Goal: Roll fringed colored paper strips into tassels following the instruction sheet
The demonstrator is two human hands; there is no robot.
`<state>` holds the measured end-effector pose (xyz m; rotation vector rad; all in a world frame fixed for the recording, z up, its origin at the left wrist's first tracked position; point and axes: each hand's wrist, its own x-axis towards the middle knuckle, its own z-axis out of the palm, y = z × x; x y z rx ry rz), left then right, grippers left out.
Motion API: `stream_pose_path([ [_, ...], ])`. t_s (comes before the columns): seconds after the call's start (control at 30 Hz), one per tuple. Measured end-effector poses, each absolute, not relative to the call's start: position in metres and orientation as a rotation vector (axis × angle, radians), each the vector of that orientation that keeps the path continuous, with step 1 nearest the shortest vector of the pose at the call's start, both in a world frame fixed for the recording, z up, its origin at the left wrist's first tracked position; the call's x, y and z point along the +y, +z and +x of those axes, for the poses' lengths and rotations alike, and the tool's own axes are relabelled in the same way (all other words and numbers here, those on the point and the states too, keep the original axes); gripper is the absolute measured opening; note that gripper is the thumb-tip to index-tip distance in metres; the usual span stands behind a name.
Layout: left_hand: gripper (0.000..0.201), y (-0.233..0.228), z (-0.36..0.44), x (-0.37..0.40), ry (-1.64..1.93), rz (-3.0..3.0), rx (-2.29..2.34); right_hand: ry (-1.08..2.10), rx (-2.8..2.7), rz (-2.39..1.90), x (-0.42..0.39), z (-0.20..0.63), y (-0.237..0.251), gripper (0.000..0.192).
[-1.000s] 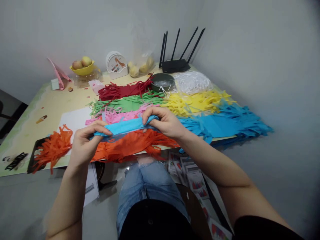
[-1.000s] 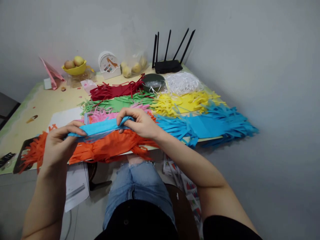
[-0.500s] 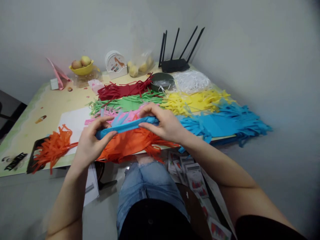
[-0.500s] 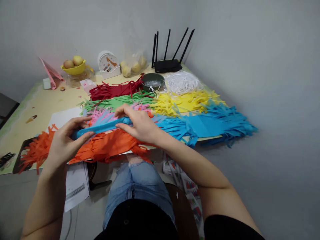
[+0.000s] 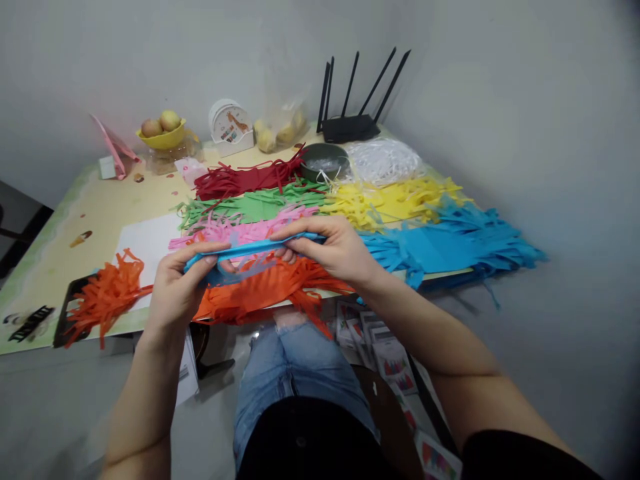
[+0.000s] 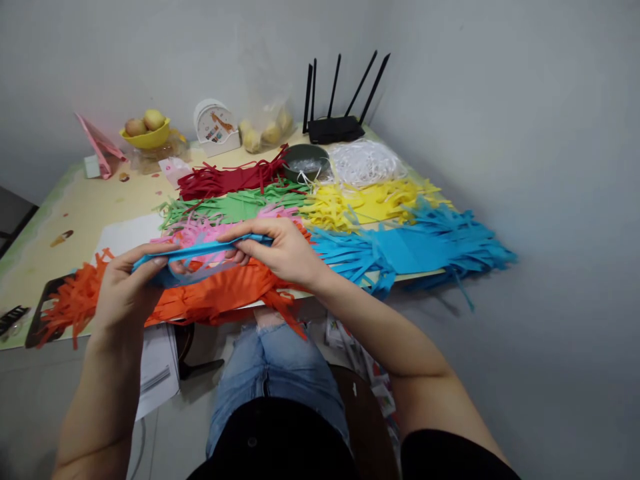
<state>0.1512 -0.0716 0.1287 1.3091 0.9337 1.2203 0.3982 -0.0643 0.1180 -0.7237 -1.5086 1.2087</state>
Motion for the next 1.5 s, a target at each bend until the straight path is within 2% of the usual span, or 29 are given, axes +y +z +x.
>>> stream_pose_path([
  [0.13, 0.002, 0.129, 0.159, -0.072, 1.274, 1.237, 0.88, 1.265, -1.414, -0.701, -0.062, 0.393, 0.115, 0.01],
  [0.3, 0.005, 0.127, 0.162, -0.073, 1.311, 1.216, 0.856, 1.302, -1.363, -0.698, -0.06, 0.389, 0.111, 0.011],
  [0.4, 0.007, 0.126, 0.157, -0.073, 1.271, 1.306, 0.825, 1.26, -1.424, -0.661, -0.061, 0.391, 0.11, 0.018],
  [0.5, 0.019, 0.126, 0.152, -0.074, 1.221, 1.563, 0.926, 0.996, -1.638, -0.705, -0.064, 0.394, 0.113, 0.023],
  [0.57, 0.026, 0.127, 0.151, -0.074, 1.21, 1.765, 1.058, 0.736, -1.78, -0.77, -0.066, 0.397, 0.116, 0.015],
  [0.63, 0.023, 0.129, 0.15, -0.075, 1.203, 1.923, 1.143, 0.552, -1.872, -0.827, -0.068, 0.399, 0.118, 0.012],
  [0.7, 0.011, 0.13, 0.15, -0.075, 1.167, 2.035, 1.179, 0.467, -1.919, -0.883, -0.07, 0.4, 0.12, 0.021],
  [0.77, 0.017, 0.131, 0.149, -0.075, 1.099, 2.12, 1.222, 0.438, -1.937, -0.927, -0.07, 0.401, 0.121, 0.017],
  [0.83, 0.011, 0.132, 0.149, -0.075, 1.071, 2.15, 1.257, 0.478, -1.913, -0.948, -0.07, 0.401, 0.121, 0.007],
  [0.9, 0.007, 0.131, 0.149, -0.075, 1.1, 2.071, 1.25, 0.651, -1.838, -0.934, -0.07, 0.401, 0.121, 0.006],
  [1.0, 0.011, 0.128, 0.149, -0.076, 1.167, 1.778, 1.186, 1.036, -1.662, -0.838, -0.069, 0.398, 0.119, 0.013],
  [1.1, 0.022, 0.125, 0.151, -0.075, 1.191, 1.465, 1.102, 1.274, -1.54, -0.749, -0.066, 0.398, 0.117, 0.021],
  [1.17, 0.025, 0.126, 0.152, -0.074, 1.186, 1.313, 1.053, 1.368, -1.486, -0.714, -0.063, 0.399, 0.117, 0.023],
  [1.33, 0.014, 0.13, 0.157, -0.071, 1.184, 1.205, 0.976, 1.553, -1.392, -0.63, -0.055, 0.401, 0.116, 0.02],
  [1.5, 0.009, 0.121, 0.152, -0.071, 1.176, 1.269, 0.963, 1.561, -1.452, -0.592, -0.048, 0.403, 0.114, 0.013],
])
